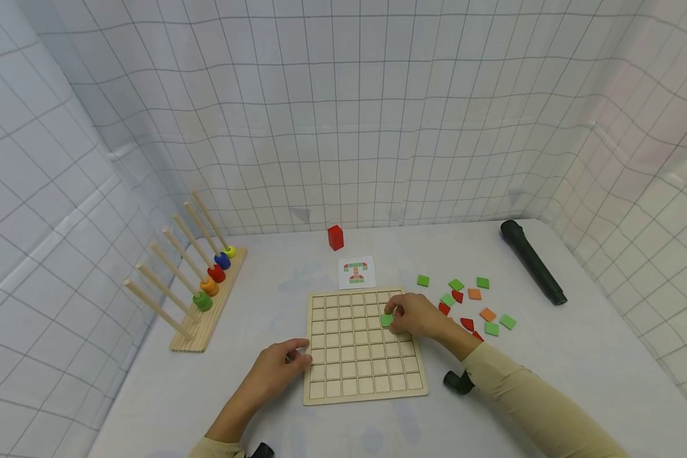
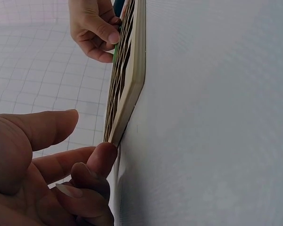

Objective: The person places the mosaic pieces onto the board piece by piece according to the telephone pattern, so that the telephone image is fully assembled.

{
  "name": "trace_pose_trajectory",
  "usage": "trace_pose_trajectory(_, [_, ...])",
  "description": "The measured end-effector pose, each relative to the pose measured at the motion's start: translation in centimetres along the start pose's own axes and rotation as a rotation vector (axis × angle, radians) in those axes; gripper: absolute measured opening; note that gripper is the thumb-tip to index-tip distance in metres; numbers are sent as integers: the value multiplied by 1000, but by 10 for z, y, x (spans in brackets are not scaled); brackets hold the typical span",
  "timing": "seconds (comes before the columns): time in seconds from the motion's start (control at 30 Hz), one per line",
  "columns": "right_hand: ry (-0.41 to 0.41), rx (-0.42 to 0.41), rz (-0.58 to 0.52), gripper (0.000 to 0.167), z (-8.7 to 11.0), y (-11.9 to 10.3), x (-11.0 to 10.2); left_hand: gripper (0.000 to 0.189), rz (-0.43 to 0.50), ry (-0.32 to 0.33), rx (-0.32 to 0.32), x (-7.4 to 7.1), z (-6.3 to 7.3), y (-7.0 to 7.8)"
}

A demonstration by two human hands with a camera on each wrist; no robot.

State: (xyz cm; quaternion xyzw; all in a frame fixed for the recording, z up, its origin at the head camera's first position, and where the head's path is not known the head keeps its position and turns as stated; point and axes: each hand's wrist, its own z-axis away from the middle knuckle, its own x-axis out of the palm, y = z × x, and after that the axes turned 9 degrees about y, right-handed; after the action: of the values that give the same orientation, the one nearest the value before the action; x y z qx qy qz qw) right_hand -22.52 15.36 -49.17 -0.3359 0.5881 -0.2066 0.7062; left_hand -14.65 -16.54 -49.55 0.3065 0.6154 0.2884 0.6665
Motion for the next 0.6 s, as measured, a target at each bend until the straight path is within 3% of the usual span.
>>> trace_pose_trajectory(0.6, [12, 0, -14, 25, 1, 3, -17, 37, -1, -2, 8, -2, 0, 2])
